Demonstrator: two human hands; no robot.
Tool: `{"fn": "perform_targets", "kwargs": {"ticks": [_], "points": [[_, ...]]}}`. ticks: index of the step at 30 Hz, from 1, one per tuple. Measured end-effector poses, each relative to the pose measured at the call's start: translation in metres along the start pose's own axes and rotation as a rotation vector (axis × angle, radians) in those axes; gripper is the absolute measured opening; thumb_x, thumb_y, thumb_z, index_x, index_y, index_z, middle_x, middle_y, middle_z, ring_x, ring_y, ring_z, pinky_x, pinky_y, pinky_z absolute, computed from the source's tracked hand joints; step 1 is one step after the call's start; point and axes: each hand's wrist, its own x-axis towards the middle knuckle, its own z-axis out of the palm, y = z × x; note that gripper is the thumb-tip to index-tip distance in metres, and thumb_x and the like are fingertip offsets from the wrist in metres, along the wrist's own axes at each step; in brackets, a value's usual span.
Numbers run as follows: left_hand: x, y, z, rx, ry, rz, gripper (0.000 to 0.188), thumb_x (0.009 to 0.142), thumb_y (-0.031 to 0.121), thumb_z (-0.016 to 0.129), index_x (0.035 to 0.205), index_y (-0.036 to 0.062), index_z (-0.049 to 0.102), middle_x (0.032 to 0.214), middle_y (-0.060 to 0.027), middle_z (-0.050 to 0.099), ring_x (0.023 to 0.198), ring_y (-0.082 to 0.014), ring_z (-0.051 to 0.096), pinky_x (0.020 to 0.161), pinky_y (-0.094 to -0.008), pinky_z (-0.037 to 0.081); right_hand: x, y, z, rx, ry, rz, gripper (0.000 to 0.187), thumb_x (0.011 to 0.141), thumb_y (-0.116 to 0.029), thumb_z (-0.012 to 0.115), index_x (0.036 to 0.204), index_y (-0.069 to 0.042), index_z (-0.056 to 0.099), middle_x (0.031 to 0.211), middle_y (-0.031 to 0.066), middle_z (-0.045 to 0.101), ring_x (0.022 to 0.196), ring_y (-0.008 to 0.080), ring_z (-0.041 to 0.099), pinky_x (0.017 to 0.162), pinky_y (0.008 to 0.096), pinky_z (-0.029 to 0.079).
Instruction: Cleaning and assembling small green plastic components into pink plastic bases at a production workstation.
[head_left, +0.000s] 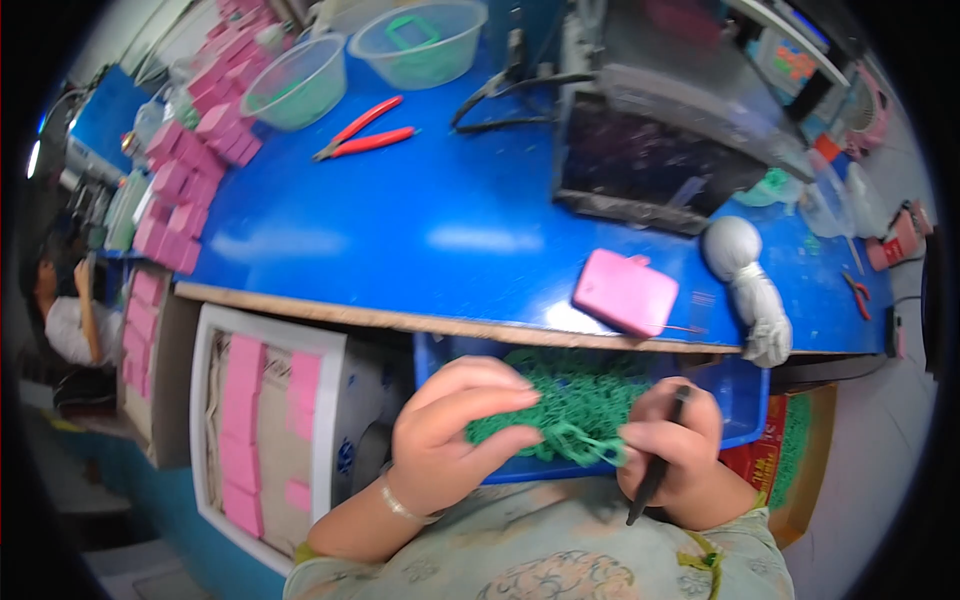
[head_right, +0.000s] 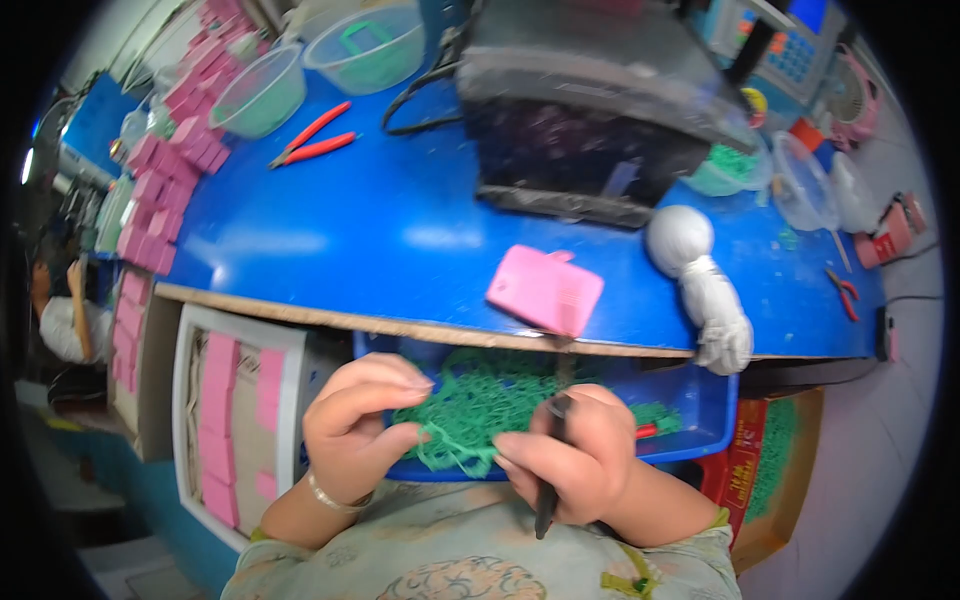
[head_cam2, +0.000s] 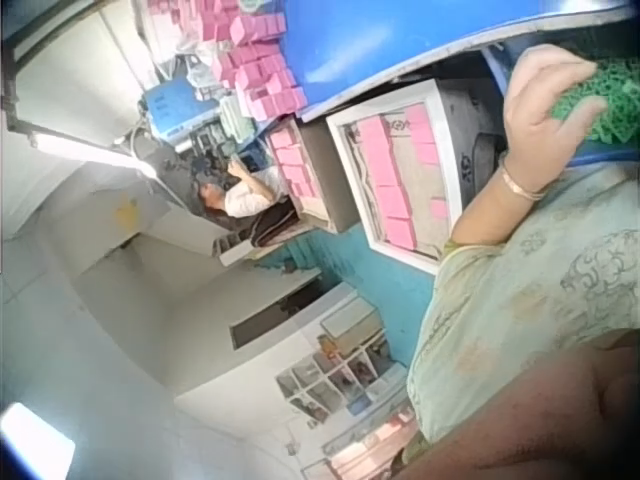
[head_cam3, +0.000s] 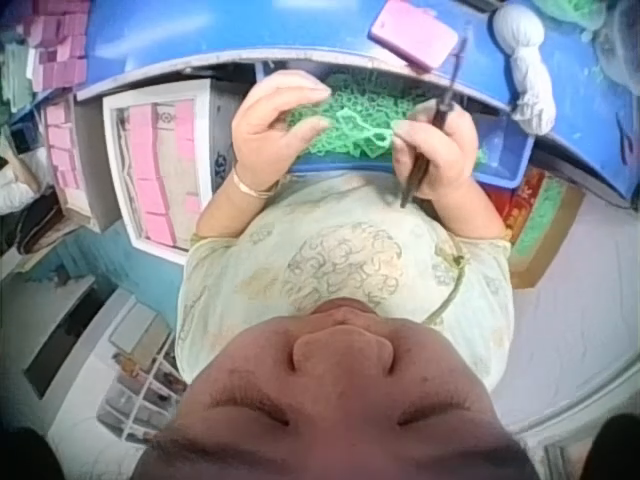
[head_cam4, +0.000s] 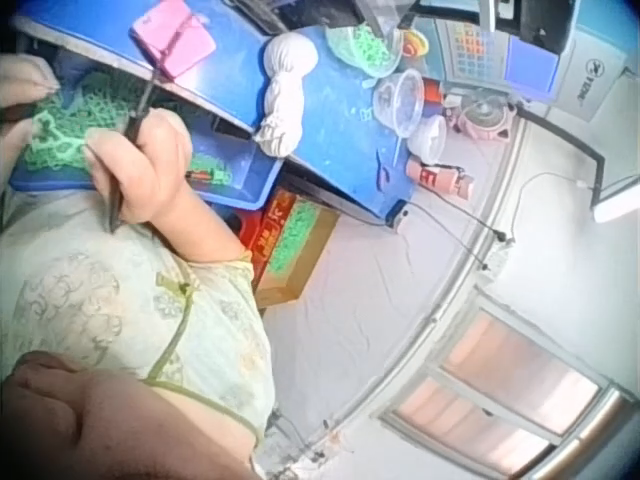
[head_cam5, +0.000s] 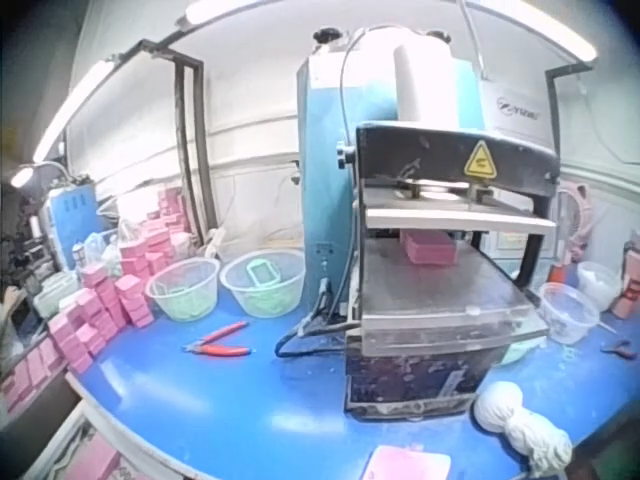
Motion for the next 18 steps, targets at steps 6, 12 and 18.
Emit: {"fn": "perform_targets", "kwargs": {"ticks": [6, 12, 18], "points": [[0.000, -0.001, 0.002, -0.054, 0.051, 0.001, 0.026, 0.061, -0.001, 0.075, 0.085, -0.0014, 0.064, 0.083, -0.0117, 0.060, 0.081, -0.0236, 0.058, 0.072, -0.0315, 0.047, 0.051, 0.041, -0.090, -0.416, 0.840, -0.102, 0.006, 0.086, -0.005, 0.053, 0.086, 0.000, 0.056, 0.077, 0.0103, 0.055, 0.060, 0.0160, 0.050, 0.054, 0.0268, 0.044], [-0.003, -0.002, 0.007, -0.068, 0.056, -0.008, 0.021, 0.063, 0.001, 0.074, 0.082, -0.0016, 0.063, 0.083, -0.0117, 0.059, 0.081, -0.0238, 0.057, 0.072, -0.0325, 0.047, 0.066, 0.074, -0.159, -0.349, 0.433, 0.461, 0.035, 0.085, -0.004, 0.053, 0.120, 0.000, 0.050, 0.104, 0.0106, 0.058, 0.067, 0.0095, 0.056, 0.061, 0.0187, 0.044], [-0.001, -0.004, 0.008, -0.018, 0.060, -0.078, 0.017, 0.074, 0.010, 0.069, 0.083, -0.0002, 0.060, 0.082, -0.0096, 0.056, 0.079, -0.0217, 0.055, 0.071, -0.0307, 0.046, 0.031, 0.070, -0.232, 0.314, 0.702, 0.847, 0.039, 0.087, -0.003, 0.036, 0.125, 0.001, 0.044, 0.114, 0.0173, 0.053, 0.061, 0.0122, 0.056, 0.045, 0.0179, 0.042]]}}
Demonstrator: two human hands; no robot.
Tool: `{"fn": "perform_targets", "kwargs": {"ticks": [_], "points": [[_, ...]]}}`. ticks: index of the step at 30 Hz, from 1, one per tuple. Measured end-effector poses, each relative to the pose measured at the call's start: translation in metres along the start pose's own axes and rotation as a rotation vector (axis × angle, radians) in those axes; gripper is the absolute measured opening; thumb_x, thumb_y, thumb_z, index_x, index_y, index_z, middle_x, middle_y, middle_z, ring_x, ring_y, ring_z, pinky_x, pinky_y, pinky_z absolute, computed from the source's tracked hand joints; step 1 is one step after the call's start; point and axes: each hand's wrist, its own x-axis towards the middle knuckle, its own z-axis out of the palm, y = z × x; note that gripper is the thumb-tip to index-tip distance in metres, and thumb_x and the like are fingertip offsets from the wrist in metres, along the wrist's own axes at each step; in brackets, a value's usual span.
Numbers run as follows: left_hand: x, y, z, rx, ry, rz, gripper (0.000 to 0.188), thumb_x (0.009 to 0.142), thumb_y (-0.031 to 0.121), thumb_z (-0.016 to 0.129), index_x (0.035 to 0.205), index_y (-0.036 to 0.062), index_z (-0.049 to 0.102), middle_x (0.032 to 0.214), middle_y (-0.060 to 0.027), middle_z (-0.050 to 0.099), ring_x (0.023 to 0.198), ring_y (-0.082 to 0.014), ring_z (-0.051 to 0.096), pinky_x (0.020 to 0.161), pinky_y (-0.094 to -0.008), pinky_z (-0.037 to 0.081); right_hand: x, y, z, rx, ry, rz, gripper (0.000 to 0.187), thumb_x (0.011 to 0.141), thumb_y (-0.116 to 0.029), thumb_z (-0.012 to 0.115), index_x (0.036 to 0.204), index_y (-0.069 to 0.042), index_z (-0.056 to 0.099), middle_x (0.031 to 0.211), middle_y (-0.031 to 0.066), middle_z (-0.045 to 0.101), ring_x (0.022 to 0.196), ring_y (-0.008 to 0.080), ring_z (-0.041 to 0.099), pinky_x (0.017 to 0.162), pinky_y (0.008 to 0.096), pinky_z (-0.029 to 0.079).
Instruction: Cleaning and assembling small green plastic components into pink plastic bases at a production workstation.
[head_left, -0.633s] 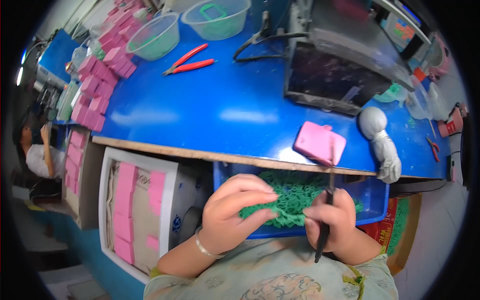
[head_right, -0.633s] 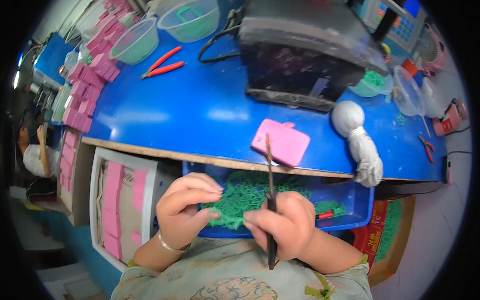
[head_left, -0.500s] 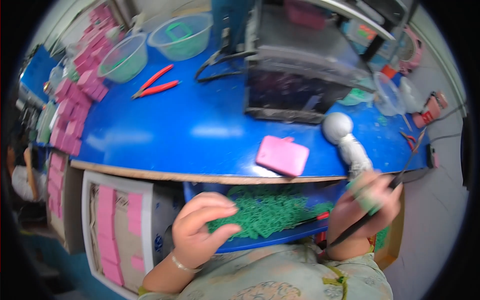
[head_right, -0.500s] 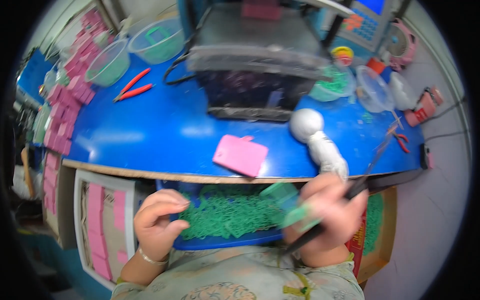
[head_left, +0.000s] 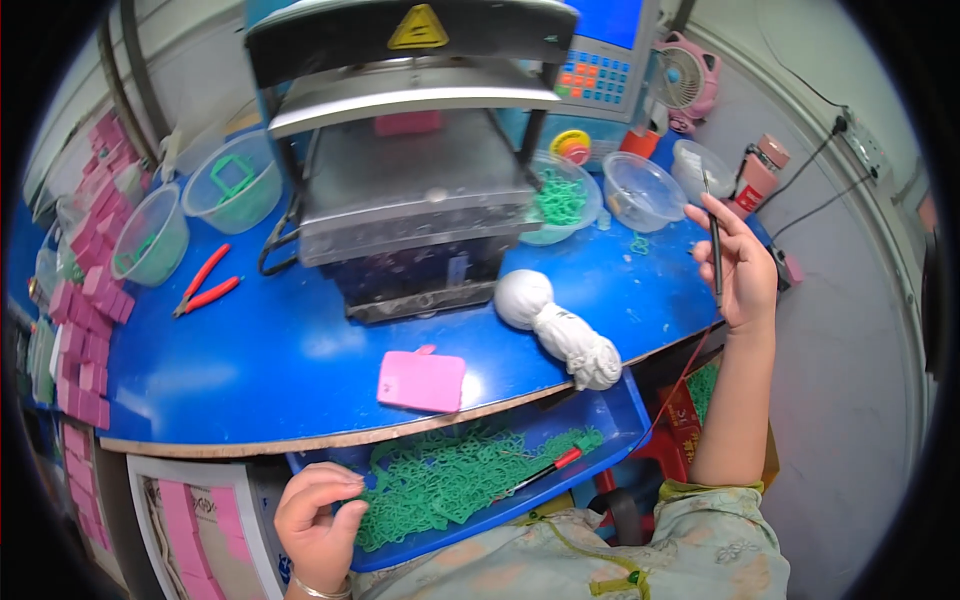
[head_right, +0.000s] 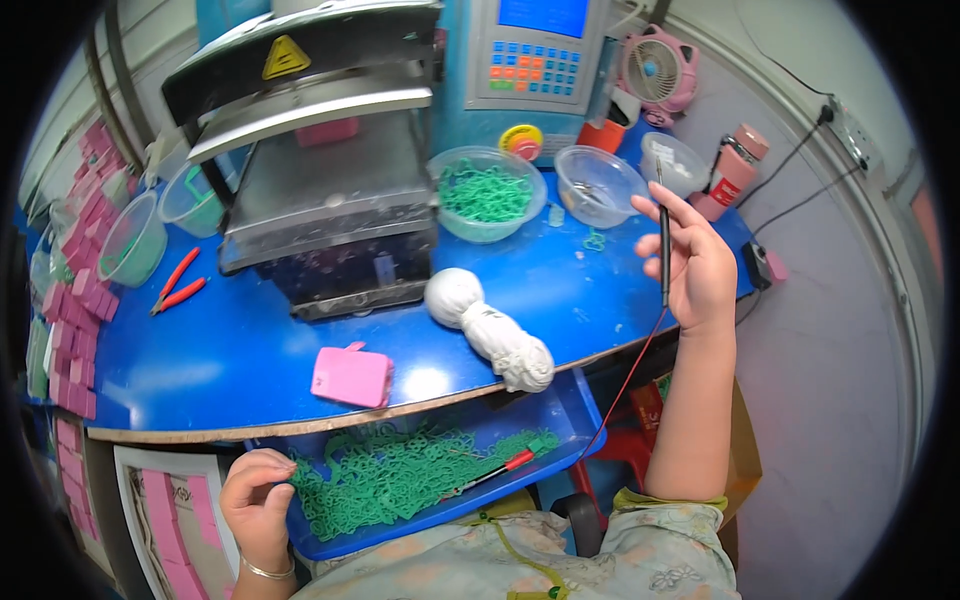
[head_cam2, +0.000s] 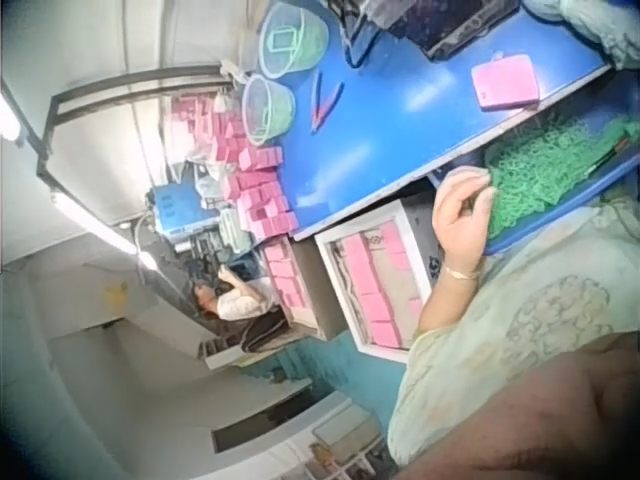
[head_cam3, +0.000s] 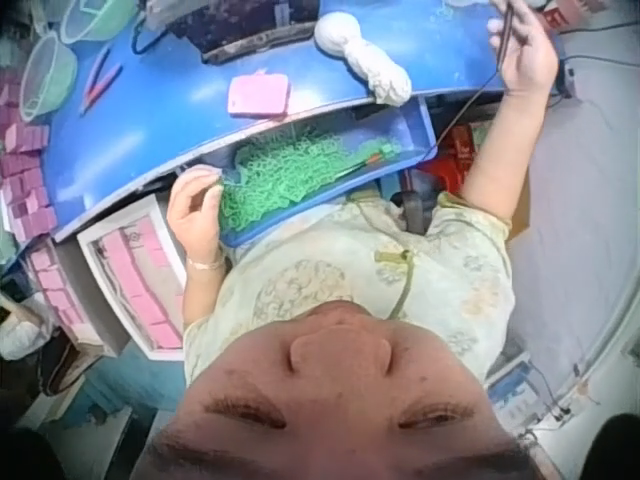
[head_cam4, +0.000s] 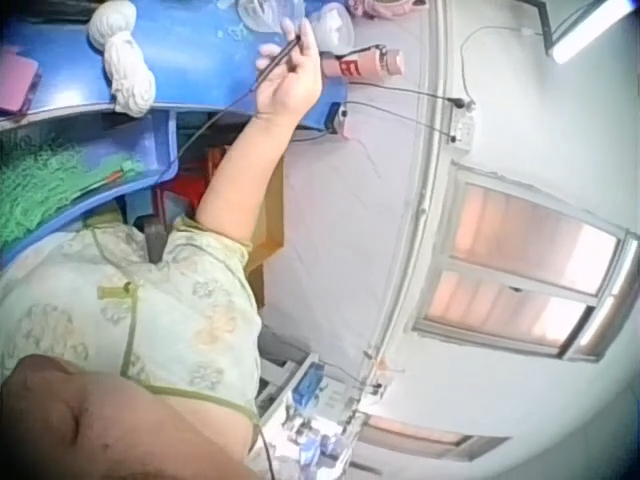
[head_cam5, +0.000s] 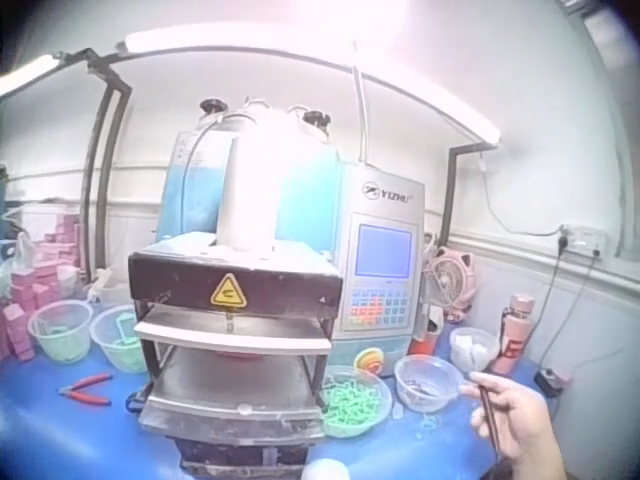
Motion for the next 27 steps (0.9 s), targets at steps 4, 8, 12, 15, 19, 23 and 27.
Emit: {"fn": "perform_targets", "kwargs": {"ticks": [4, 8, 12, 15, 19, 23, 27], "points": [[0.004, -0.003, 0.007, 0.027, 0.046, -0.054, 0.011, 0.077, 0.008, 0.065, 0.081, 0.0005, 0.058, 0.082, -0.0094, 0.056, 0.077, -0.0191, 0.054, 0.070, -0.0284, 0.045, 0.011, 0.003, -0.064, -0.242, 0.024, -0.076, 0.024, 0.087, -0.002, 0.034, 0.105, -0.001, 0.048, 0.094, 0.0105, 0.054, 0.055, 0.0125, 0.050, 0.041, 0.0206, 0.038], [0.007, -0.002, 0.017, 0.028, 0.095, -0.041, 0.007, 0.079, 0.005, 0.061, 0.080, 0.0007, 0.055, 0.080, -0.0089, 0.054, 0.075, -0.0175, 0.053, 0.069, -0.0273, 0.044, 0.026, 0.036, -0.096, -1.262, 0.400, -0.346, 0.018, 0.088, -0.010, 0.043, 0.105, -0.001, 0.043, 0.088, 0.0211, 0.061, 0.076, 0.0353, 0.060, 0.069, 0.0406, 0.046], [0.013, 0.009, 0.018, 0.111, -0.059, 0.029, 0.025, 0.074, 0.011, 0.067, 0.093, 0.0000, 0.056, 0.092, -0.0133, 0.055, 0.086, -0.0246, 0.054, 0.078, -0.0337, 0.044, 0.038, 0.057, -0.107, -1.353, 0.381, -0.237, 0.015, 0.084, -0.013, 0.055, 0.092, 0.000, 0.051, 0.085, 0.0210, 0.061, 0.084, 0.0382, 0.057, 0.073, 0.0434, 0.044], [0.013, 0.019, 0.019, 0.216, -0.062, 0.092, 0.011, 0.077, -0.008, 0.057, 0.086, -0.0039, 0.062, 0.091, -0.0135, 0.059, 0.084, -0.0212, 0.056, 0.077, -0.0292, 0.046, 0.046, 0.068, -0.109, -1.409, 0.378, -0.321, 0.012, 0.080, -0.012, 0.060, 0.082, -0.001, 0.055, 0.086, 0.0197, 0.057, 0.082, 0.0378, 0.055, 0.074, 0.0424, 0.045], [0.013, 0.023, 0.022, 0.225, -0.046, 0.074, 0.011, 0.077, -0.009, 0.056, 0.085, -0.0044, 0.061, 0.090, -0.0132, 0.058, 0.084, -0.0210, 0.056, 0.076, -0.0294, 0.046, 0.052, 0.076, -0.115, -1.517, 0.380, -0.333, 0.013, 0.077, -0.012, 0.063, 0.084, -0.003, 0.057, 0.086, 0.0169, 0.055, 0.084, 0.0346, 0.055, 0.074, 0.0415, 0.045], [0.016, 0.022, 0.026, 0.216, -0.022, 0.081, 0.010, 0.077, -0.009, 0.057, 0.085, -0.0045, 0.061, 0.089, -0.0129, 0.058, 0.084, -0.0211, 0.056, 0.076, -0.0295, 0.046, 0.053, 0.078, -0.120, -1.513, 0.423, -0.327, 0.013, 0.075, -0.012, 0.065, 0.084, -0.005, 0.058, 0.087, 0.0146, 0.056, 0.085, 0.0326, 0.055, 0.075, 0.0412, 0.045], [0.026, 0.031, 0.033, 0.277, -0.033, 0.126, 0.010, 0.077, -0.009, 0.057, 0.086, -0.0044, 0.060, 0.093, -0.0136, 0.058, 0.083, -0.0209, 0.056, 0.076, -0.0304, 0.046, 0.047, 0.077, -0.123, -1.512, 0.424, -0.315, 0.015, 0.074, -0.013, 0.066, 0.085, -0.006, 0.059, 0.088, 0.0143, 0.056, 0.085, 0.0322, 0.055, 0.075, 0.0403, 0.045]]}}
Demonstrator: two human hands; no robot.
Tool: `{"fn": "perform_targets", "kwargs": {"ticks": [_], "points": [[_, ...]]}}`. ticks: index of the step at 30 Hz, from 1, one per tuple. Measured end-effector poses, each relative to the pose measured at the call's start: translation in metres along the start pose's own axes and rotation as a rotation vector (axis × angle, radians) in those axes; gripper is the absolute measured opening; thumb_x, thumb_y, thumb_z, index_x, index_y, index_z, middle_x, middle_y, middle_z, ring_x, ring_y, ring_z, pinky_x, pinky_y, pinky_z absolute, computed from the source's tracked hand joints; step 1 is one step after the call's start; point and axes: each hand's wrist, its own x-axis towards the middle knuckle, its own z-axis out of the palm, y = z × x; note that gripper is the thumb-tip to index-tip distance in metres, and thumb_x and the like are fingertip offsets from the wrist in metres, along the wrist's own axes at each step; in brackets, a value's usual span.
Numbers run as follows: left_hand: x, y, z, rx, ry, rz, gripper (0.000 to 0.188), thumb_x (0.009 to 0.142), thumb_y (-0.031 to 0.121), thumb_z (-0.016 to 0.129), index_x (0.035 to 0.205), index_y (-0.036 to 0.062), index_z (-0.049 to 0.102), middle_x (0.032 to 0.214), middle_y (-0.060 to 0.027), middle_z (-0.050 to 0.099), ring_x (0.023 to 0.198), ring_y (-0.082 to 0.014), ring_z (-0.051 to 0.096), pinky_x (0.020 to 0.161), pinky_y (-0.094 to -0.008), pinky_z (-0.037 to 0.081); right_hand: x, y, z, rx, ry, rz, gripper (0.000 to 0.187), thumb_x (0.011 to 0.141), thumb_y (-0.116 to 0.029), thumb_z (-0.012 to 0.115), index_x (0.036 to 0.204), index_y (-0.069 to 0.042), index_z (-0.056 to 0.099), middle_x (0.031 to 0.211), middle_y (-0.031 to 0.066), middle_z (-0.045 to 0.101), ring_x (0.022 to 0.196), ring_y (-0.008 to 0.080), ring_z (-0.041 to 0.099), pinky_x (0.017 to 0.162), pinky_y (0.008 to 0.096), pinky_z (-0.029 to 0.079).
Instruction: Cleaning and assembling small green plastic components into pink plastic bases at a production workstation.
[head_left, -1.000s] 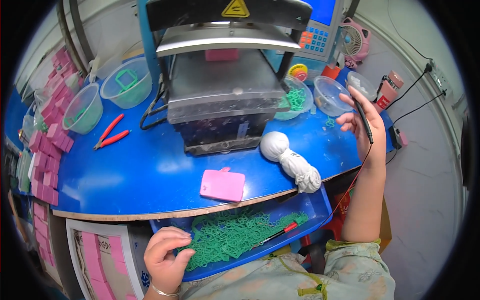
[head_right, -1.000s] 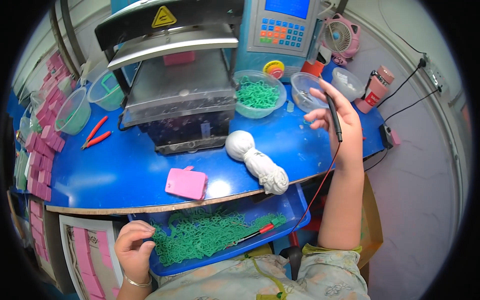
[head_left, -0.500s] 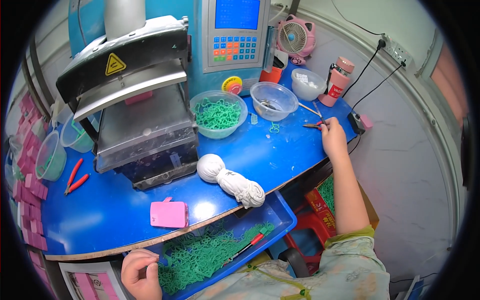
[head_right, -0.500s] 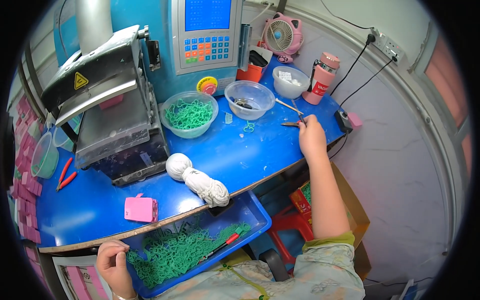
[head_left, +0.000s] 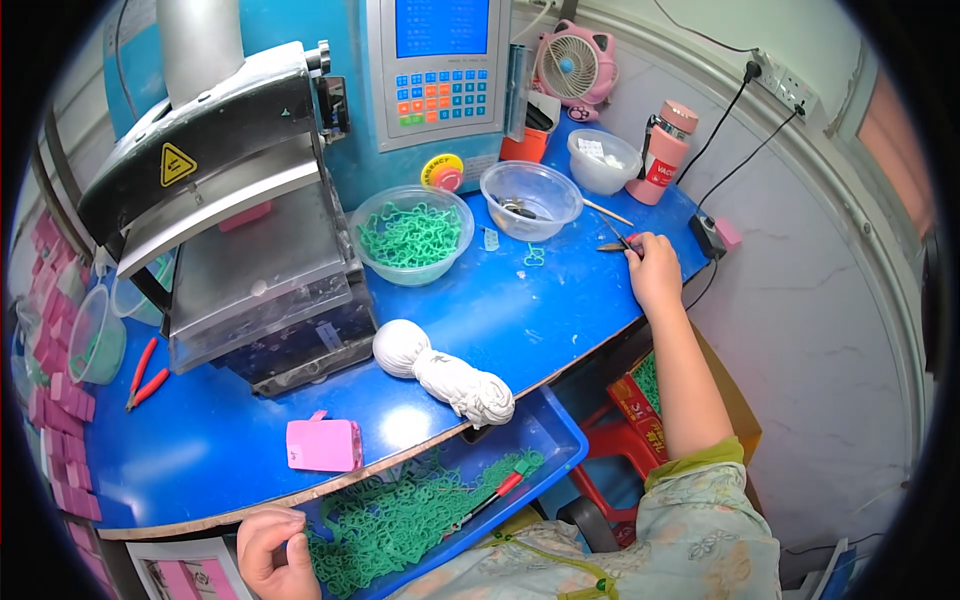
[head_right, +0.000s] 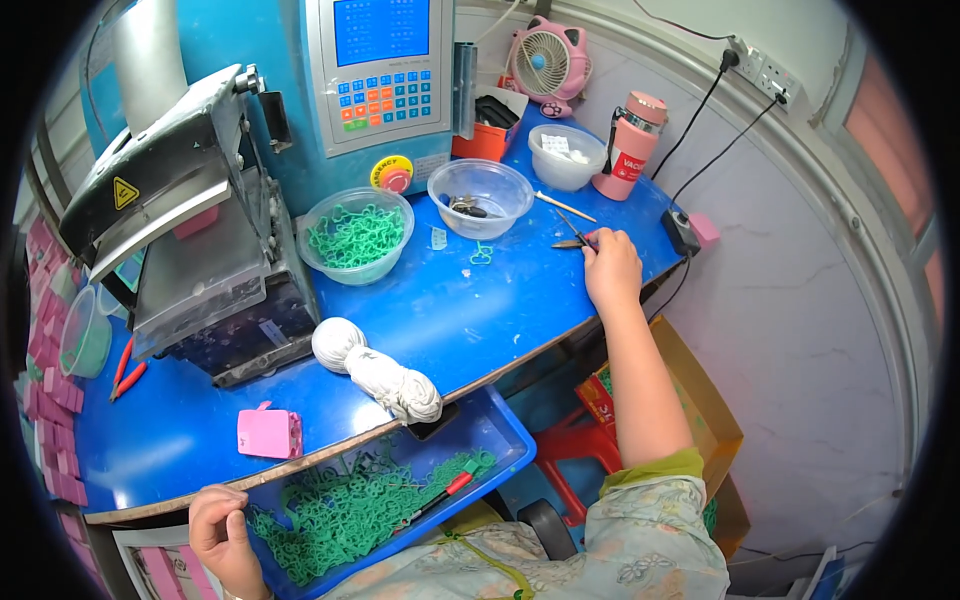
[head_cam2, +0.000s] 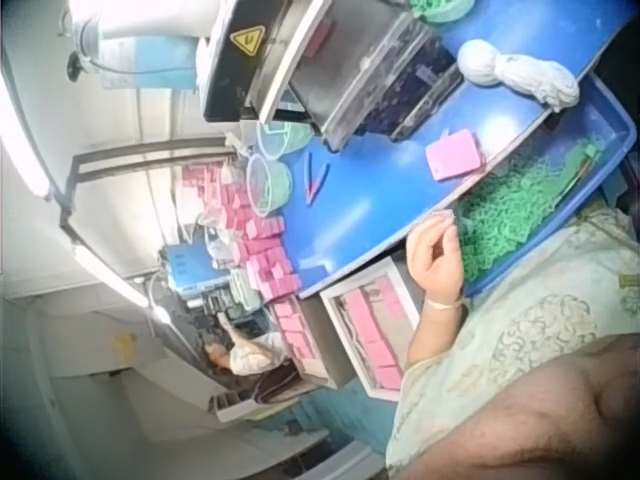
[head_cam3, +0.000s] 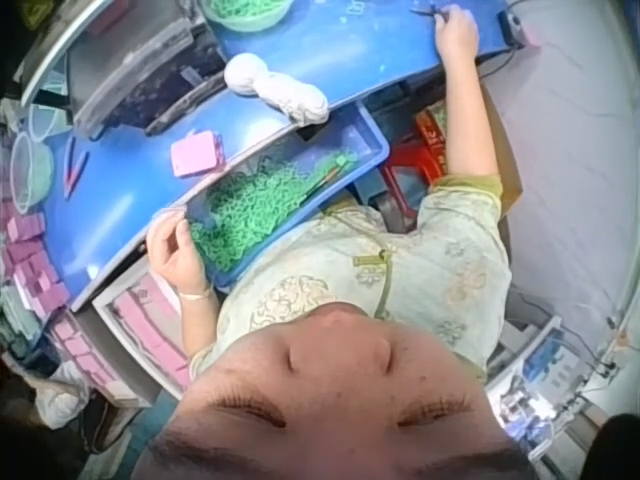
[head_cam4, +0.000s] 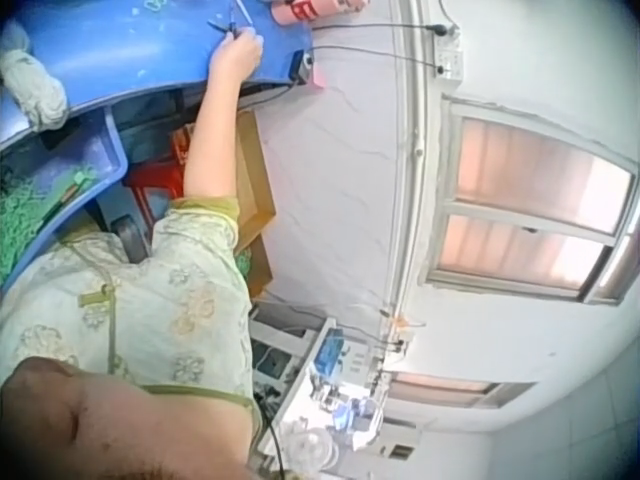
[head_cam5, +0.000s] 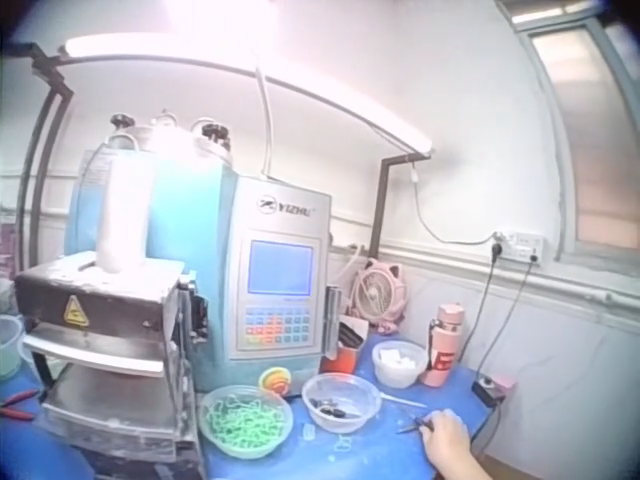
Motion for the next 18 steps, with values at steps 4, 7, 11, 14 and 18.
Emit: {"fn": "perform_targets", "kwargs": {"ticks": [4, 7, 11, 14, 18], "points": [[0.026, 0.010, 0.004, 0.401, -0.084, 0.337, 0.013, 0.079, -0.005, 0.058, 0.091, -0.0036, 0.060, 0.099, -0.0147, 0.057, 0.086, -0.0226, 0.056, 0.080, -0.0333, 0.046, -0.008, 0.001, -0.009, -0.030, 0.027, 0.015, 0.022, 0.073, -0.016, 0.068, 0.092, -0.008, 0.060, 0.091, 0.0123, 0.056, 0.089, 0.0311, 0.054, 0.078, 0.0392, 0.043], [0.047, 0.007, 0.009, 0.603, -0.363, 0.274, 0.095, 0.050, 0.024, 0.082, 0.128, -0.0021, 0.034, 0.127, -0.0224, 0.040, 0.120, -0.0416, 0.035, 0.100, -0.0486, 0.028, -0.015, -0.010, -0.023, -0.035, 0.159, -0.083, 0.026, 0.072, -0.017, 0.069, 0.094, -0.009, 0.059, 0.092, 0.0111, 0.056, 0.090, 0.0302, 0.053, 0.079, 0.0388, 0.042], [0.067, -0.014, 0.017, 0.512, -0.421, 0.163, 0.075, 0.053, 0.021, 0.080, 0.116, -0.0023, 0.046, 0.107, -0.0185, 0.049, 0.102, -0.0362, 0.046, 0.090, -0.0422, 0.036, -0.041, -0.065, -0.055, 0.186, 0.439, -0.408, 0.020, 0.074, -0.006, 0.064, 0.093, -0.004, 0.058, 0.095, 0.0116, 0.056, 0.088, 0.0287, 0.051, 0.078, 0.0381, 0.040], [0.066, -0.020, 0.016, 0.440, -0.444, 0.118, 0.058, 0.054, 0.017, 0.080, 0.103, 0.0034, 0.054, 0.090, -0.0120, 0.050, 0.087, -0.0294, 0.048, 0.078, -0.0365, 0.040, -0.090, -0.124, -0.086, 0.509, 0.260, -0.677, 0.020, 0.070, -0.003, 0.063, 0.089, -0.003, 0.057, 0.086, 0.0111, 0.057, 0.079, 0.0289, 0.053, 0.073, 0.0387, 0.041], [0.045, -0.014, 0.019, -0.031, -0.338, -0.122, 0.060, 0.059, 0.010, 0.078, 0.112, 0.0025, 0.052, 0.102, -0.0078, 0.048, 0.099, -0.0195, 0.049, 0.086, -0.0294, 0.040, -0.147, -0.199, -0.100, 0.812, -0.160, -1.105, 0.040, 0.074, -0.031, 0.067, 0.105, -0.005, 0.059, 0.099, 0.0103, 0.060, 0.091, 0.0246, 0.057, 0.079, 0.0385, 0.043]]}}
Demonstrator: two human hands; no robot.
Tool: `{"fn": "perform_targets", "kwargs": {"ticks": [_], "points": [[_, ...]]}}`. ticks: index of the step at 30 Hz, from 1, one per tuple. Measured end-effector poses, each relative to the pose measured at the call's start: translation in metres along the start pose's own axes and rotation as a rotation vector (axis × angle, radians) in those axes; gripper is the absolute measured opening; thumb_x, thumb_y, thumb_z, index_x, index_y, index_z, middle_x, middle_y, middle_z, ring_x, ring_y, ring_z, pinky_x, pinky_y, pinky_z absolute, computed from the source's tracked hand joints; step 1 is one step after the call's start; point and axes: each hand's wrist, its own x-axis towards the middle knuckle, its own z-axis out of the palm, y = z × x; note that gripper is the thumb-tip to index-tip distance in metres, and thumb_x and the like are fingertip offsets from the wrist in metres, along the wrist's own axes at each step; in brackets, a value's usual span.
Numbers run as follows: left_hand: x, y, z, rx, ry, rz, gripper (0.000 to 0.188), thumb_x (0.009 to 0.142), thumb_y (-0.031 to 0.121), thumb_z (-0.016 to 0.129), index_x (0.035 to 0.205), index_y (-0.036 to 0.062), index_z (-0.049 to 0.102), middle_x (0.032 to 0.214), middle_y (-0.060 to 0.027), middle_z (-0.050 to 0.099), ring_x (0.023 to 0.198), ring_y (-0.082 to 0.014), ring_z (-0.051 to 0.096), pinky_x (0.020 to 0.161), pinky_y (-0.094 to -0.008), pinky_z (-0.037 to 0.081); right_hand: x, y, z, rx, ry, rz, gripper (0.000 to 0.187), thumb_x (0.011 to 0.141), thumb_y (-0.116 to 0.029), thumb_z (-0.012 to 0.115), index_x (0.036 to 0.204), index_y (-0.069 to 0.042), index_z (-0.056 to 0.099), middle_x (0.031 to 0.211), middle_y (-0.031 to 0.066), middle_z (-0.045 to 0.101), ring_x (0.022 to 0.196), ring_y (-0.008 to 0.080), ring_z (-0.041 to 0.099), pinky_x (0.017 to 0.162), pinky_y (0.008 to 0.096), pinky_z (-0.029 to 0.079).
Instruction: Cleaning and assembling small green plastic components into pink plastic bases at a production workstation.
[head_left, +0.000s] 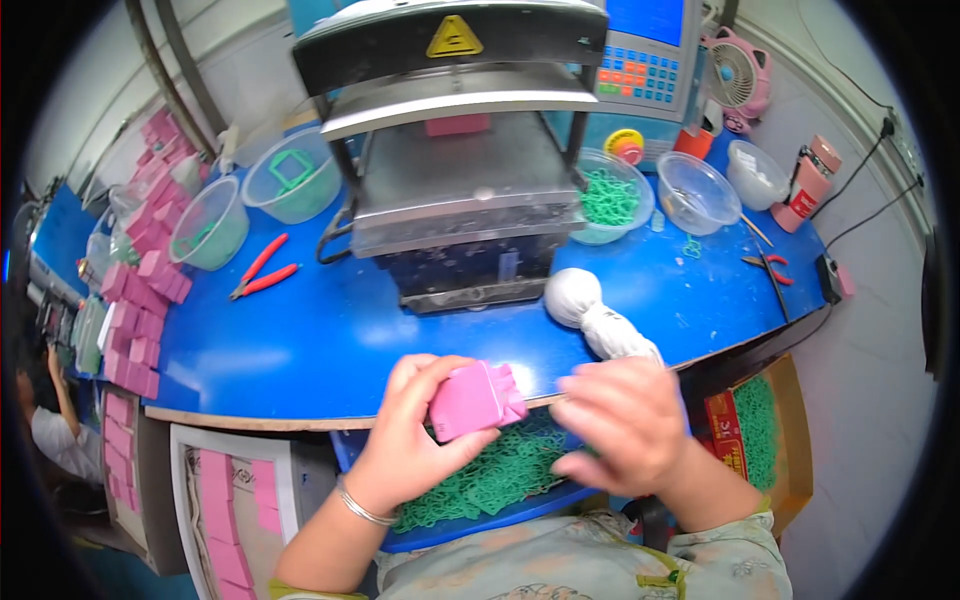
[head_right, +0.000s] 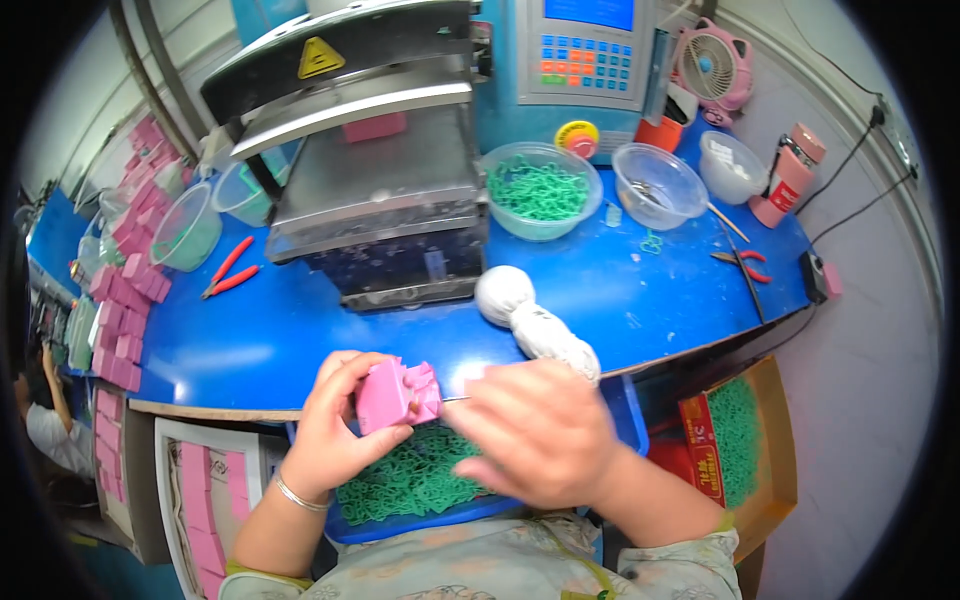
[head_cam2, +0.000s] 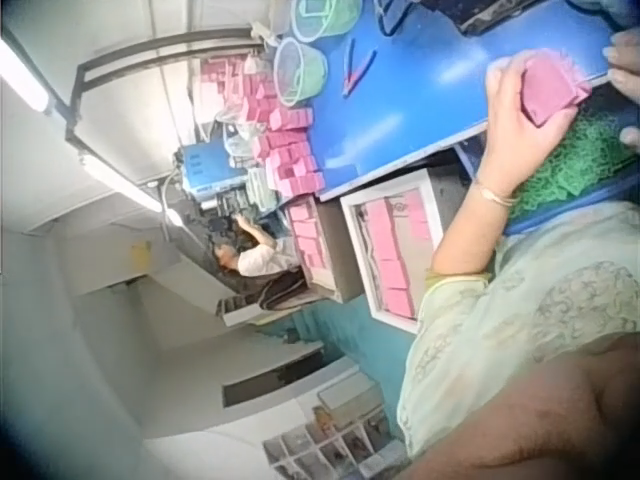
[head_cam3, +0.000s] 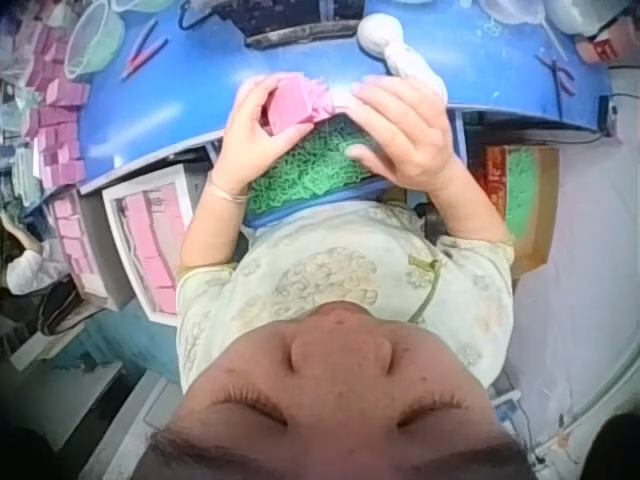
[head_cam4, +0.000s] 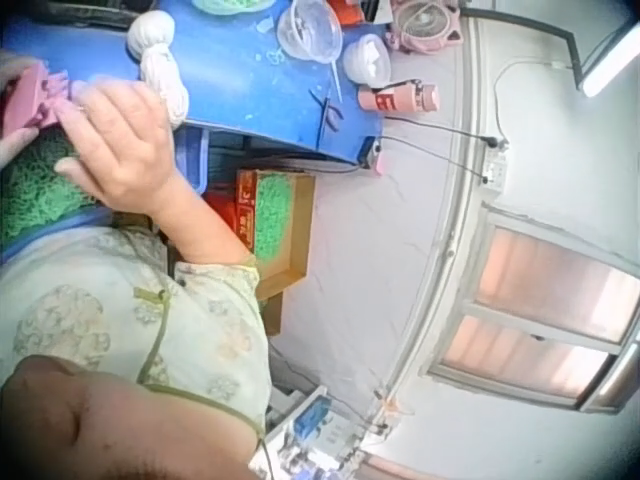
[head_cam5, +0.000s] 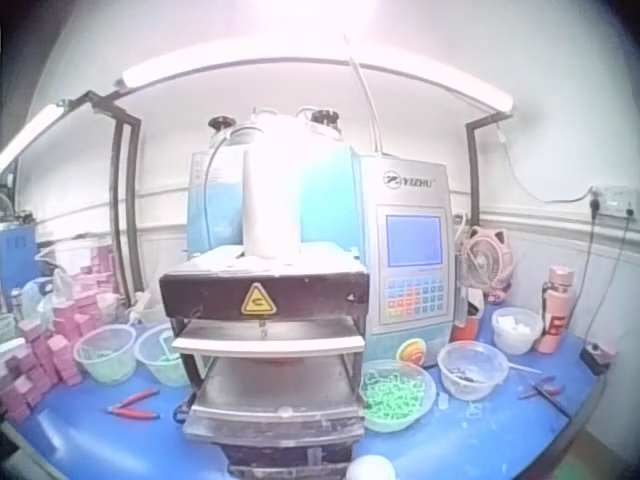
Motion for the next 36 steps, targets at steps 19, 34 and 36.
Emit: {"fn": "perform_targets", "kwargs": {"ticks": [19, 34, 36], "points": [[-0.048, -0.012, -0.001, -1.386, 0.140, -0.317, 0.060, 0.089, 0.054, 0.028, 0.112, 0.0015, 0.045, 0.087, -0.0109, 0.054, 0.076, -0.0201, 0.053, 0.067, -0.0310, 0.045, 0.042, -0.058, 0.093, 0.783, 0.005, 0.528, 0.022, 0.071, -0.007, 0.072, 0.085, -0.002, 0.056, 0.076, 0.0065, 0.052, 0.057, 0.0119, 0.047, 0.052, 0.0241, 0.041], [-0.066, -0.024, -0.002, -1.487, 0.017, -0.300, 0.071, 0.088, 0.061, 0.014, 0.104, 0.0004, 0.048, 0.066, -0.0118, 0.055, 0.053, -0.0199, 0.054, 0.055, -0.0325, 0.047, 0.033, -0.070, 0.106, 1.557, -0.038, 0.848, 0.026, 0.085, -0.002, 0.055, 0.106, 0.001, 0.039, 0.095, 0.0135, 0.050, 0.055, 0.0097, 0.055, 0.041, 0.0220, 0.046], [-0.070, -0.024, -0.001, -1.495, -0.011, -0.275, 0.072, 0.088, 0.062, 0.015, 0.106, 0.0002, 0.048, 0.067, -0.0122, 0.055, 0.054, -0.0203, 0.054, 0.055, -0.0326, 0.048, 0.033, -0.072, 0.104, 1.754, -0.043, 0.871, 0.020, 0.088, -0.005, 0.051, 0.104, 0.003, 0.041, 0.102, 0.0144, 0.049, 0.053, 0.0095, 0.055, 0.038, 0.0214, 0.046]]}}
